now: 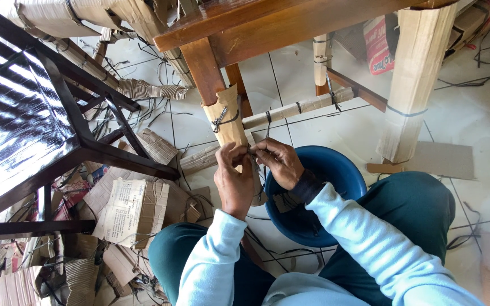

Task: The person wraps cardboard around the legs of a wooden chair and secures it with wire, then continues to wrap additional furniture parts.

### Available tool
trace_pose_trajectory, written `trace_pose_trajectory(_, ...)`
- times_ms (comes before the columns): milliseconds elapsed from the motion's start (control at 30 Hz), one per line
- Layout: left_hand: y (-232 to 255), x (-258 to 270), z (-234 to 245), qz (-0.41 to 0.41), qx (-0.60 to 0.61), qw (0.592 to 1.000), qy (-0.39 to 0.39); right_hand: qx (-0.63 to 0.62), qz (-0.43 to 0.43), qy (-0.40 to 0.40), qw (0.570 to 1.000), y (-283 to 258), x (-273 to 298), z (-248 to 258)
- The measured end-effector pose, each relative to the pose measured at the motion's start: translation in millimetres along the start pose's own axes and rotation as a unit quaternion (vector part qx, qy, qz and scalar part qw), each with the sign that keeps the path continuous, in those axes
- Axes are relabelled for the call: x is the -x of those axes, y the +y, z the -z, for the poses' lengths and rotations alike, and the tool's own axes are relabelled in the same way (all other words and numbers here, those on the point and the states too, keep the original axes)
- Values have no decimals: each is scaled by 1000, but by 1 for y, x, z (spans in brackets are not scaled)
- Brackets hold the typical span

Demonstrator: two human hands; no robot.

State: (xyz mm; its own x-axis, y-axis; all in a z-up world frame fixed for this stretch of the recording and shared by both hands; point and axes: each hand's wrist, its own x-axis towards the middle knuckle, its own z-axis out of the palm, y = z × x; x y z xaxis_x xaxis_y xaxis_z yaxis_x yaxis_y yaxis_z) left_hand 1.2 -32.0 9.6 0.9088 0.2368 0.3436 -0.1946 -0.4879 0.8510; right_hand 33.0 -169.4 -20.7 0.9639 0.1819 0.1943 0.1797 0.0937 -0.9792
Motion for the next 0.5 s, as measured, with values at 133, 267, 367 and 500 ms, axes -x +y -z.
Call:
trace_pose_trajectory(133, 0, 2, -7, 6, 19, 1000, 18, -21, -55, 4, 998, -22, 1, -1)
trace_pose_trajectory(267, 2, 2, -7, 9, 3, 999, 35, 26, -42, 6, 999, -24, -1, -5)
trace_pose_trajectory(367, 1, 2, -8, 18, 2, 999, 37, 54, -27, 11, 998, -18, -1, -5)
trace_pose_trajectory(500, 5, 1, -9, 35, 1, 999, 37, 53, -34, 9, 998, -18, -1, -6)
